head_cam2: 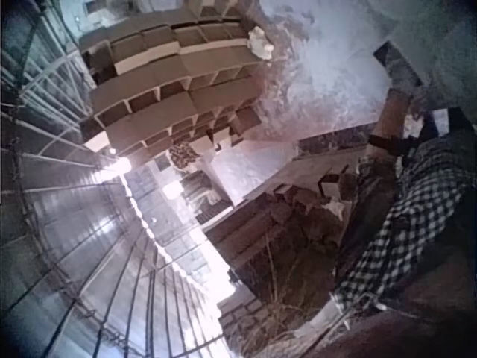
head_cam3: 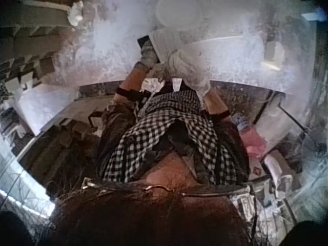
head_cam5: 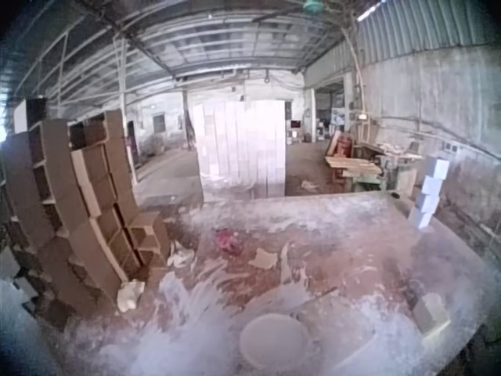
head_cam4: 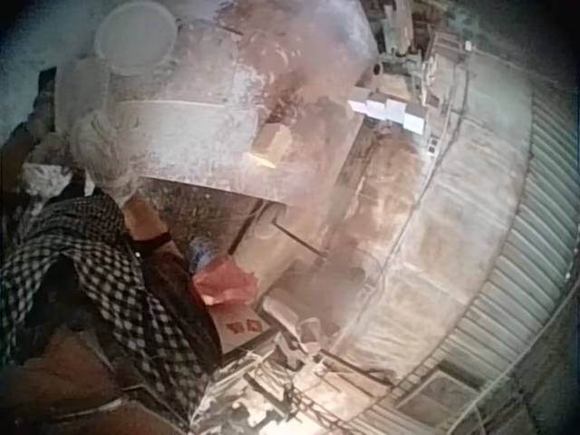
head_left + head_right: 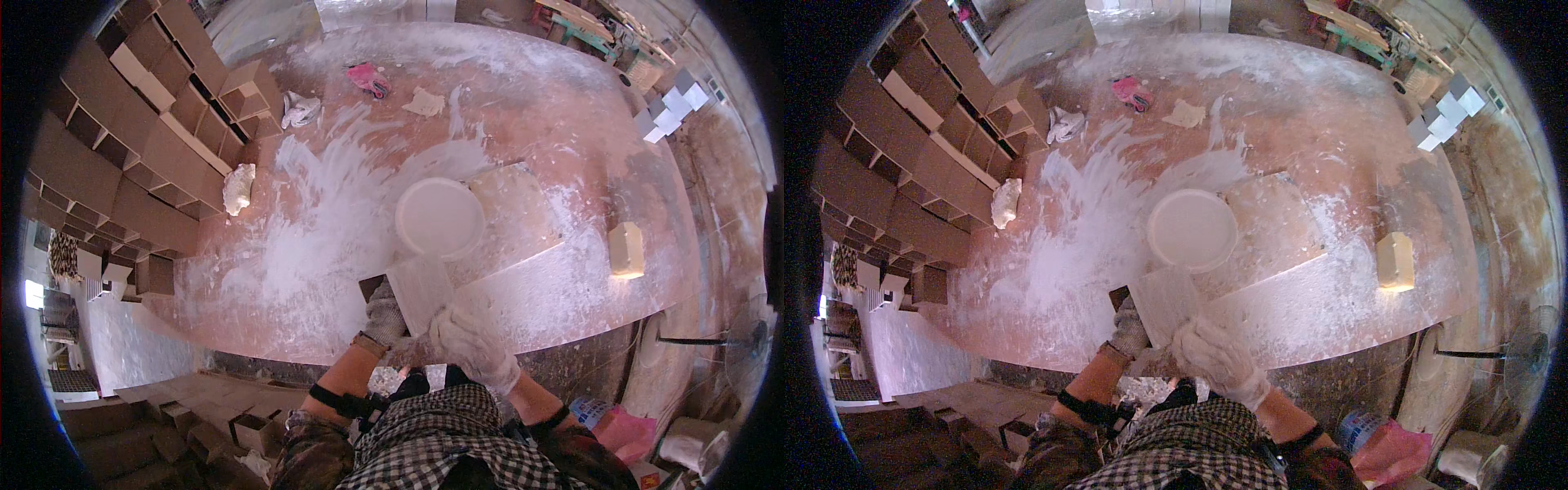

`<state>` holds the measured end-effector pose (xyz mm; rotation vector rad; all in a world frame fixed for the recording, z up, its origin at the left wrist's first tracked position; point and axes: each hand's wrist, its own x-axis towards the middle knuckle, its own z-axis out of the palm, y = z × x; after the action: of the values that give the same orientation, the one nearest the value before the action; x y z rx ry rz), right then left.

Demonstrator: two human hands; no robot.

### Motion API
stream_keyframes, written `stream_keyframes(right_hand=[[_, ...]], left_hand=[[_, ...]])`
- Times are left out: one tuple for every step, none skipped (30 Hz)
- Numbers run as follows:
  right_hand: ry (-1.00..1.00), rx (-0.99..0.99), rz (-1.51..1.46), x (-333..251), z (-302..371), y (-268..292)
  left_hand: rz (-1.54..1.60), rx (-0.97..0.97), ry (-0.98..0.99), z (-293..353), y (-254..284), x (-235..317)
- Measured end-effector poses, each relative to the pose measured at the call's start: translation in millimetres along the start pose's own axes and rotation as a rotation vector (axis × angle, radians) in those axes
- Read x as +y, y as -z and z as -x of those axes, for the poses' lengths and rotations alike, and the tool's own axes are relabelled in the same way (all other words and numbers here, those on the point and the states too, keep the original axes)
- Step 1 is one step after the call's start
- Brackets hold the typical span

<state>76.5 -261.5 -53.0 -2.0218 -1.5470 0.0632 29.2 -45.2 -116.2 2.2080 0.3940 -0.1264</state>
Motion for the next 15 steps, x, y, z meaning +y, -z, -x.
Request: stream_keyframes(right_hand=[[0.042, 0.087, -0.09, -6, 14, 4], [0.085, 0.173, -0.18, -9, 21, 7], [0.095, 0.175, -0.176, -12, 18, 16], [0.035, 0.152, -0.344, -14, 10, 28], [-0.025, 0.126, -0.513, -17, 0, 39], [-0.028, 0.125, -0.51, -19, -13, 53], [-0.042, 0.189, -0.38, -19, -31, 69], [-0.043, 0.252, -0.254, -19, -48, 78], [-0.034, 0.259, -0.248, -14, -62, 79], [0.082, 0.258, -0.245, -7, -74, 76], [0.198, 0.253, -0.245, -7, -87, 77], [0.207, 0.256, -0.243, -16, -95, 82], [0.232, 0.183, -0.295, -33, -108, 95], [0.251, 0.146, -0.32, -37, -112, 94], [0.282, 0.106, -0.351, -46, -119, 93]], left_hand=[[0.022, 0.042, -0.07, 2, 2, -2], [0.043, 0.083, -0.139, 4, 3, -4], [0.042, 0.093, -0.144, 3, -4, -19], [0.187, 0.1, -0.123, 2, -10, -31], [0.258, 0.111, -0.109, 4, -14, -45], [0.335, 0.107, -0.103, 2, -15, -45], [0.024, -0.021, -0.036, -1, 3, -16], [-0.294, -0.133, 0.035, -1, 14, 2], [-0.298, -0.122, 0.029, -1, 14, 3], [-0.191, -0.066, -0.049, -1, 11, 1], [-0.083, -0.01, -0.121, 0, 13, 4], [-0.086, -0.001, -0.123, 0, 16, 6], [-0.079, -0.004, -0.141, -2, 26, 12], [-0.072, -0.007, -0.16, -2, 34, 15], [-0.077, 0.018, -0.151, -2, 30, -14]])
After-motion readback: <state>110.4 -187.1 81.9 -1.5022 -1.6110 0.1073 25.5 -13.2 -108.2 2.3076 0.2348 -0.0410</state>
